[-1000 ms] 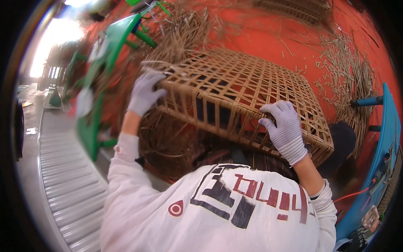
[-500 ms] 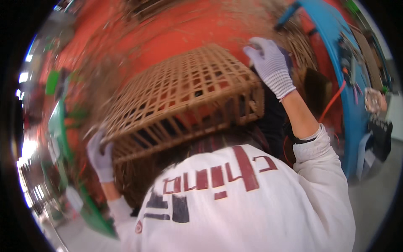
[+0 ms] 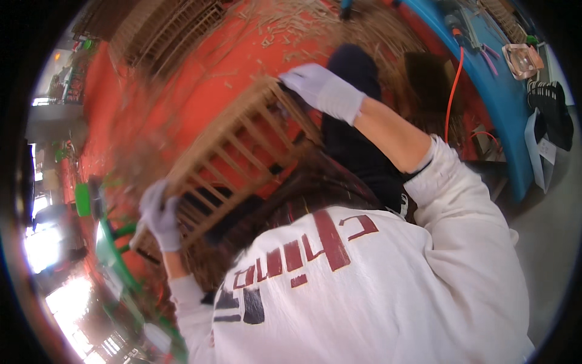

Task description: Assembling a bamboo furniture frame by weaving and stapling strips together.

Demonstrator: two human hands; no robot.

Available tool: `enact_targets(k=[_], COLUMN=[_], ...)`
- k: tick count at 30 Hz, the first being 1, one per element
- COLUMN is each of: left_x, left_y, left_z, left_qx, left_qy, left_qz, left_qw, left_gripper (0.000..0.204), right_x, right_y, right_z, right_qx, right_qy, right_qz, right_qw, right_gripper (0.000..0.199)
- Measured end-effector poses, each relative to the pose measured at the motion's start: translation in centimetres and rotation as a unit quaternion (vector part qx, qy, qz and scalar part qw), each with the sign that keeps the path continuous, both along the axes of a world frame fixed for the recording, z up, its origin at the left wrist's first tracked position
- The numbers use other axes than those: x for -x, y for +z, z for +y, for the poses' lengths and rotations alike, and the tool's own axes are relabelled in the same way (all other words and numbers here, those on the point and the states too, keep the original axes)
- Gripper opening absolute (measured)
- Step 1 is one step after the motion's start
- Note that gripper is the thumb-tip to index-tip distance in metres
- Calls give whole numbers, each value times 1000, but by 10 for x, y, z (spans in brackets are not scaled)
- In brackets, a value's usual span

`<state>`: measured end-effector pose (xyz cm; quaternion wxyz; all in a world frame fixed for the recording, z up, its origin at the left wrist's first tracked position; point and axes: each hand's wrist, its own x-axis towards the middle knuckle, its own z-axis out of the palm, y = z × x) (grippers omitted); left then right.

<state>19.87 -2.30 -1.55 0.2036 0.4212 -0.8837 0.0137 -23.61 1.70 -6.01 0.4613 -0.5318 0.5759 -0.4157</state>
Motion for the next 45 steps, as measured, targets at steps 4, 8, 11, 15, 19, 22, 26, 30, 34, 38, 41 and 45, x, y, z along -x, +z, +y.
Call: enact_targets(k=[4,8,11,15,19,22,26,30,34,38,41,45], left_x=[-8,-8,-13,-17,-18,-20,-22,-22,-21,-21,-19,-17], left_y=[-2,-7,-4,-5,-8,-10,-11,-11,-12,-13,-13,-12], left_z=[-73,-154,-206,-253,-274,-280,-285,-293,-295,-291,-288,-285], left_qx=[26,129,120,72,80,80,76,56,75,92,83,79], left_qy=[70,95,87,97,108,99,114,109,103,126,130,136], left_qz=[58,11,-16,-2,-32,-33,-43,-35,-58,-91,-81,-67], left_qw=[996,987,989,993,990,991,990,992,990,984,985,985], left_gripper=[31,28,29,30,33,34,34,35,34,35,34,34], right_x=[-6,-14,-12,-2,-1,-8,-12,-9,-9,-13,-18,-38], right_y=[22,25,21,16,3,-8,-14,-12,-12,-8,-4,-8], right_z=[-51,-90,-108,-123,-127,-127,-127,-129,-131,-128,-116,-100], right_qx=[-83,-45,4,31,99,151,211,196,167,212,238,256], right_qy=[21,10,-87,-75,-54,-82,-78,-79,-117,-165,-179,-179], right_qz=[-231,-229,-139,-194,-128,-105,-106,-117,-134,-23,58,74], right_qw=[969,972,986,978,985,980,969,971,970,963,953,947], right_gripper=[37,36,33,32,37,39,41,40,32,26,25,36])
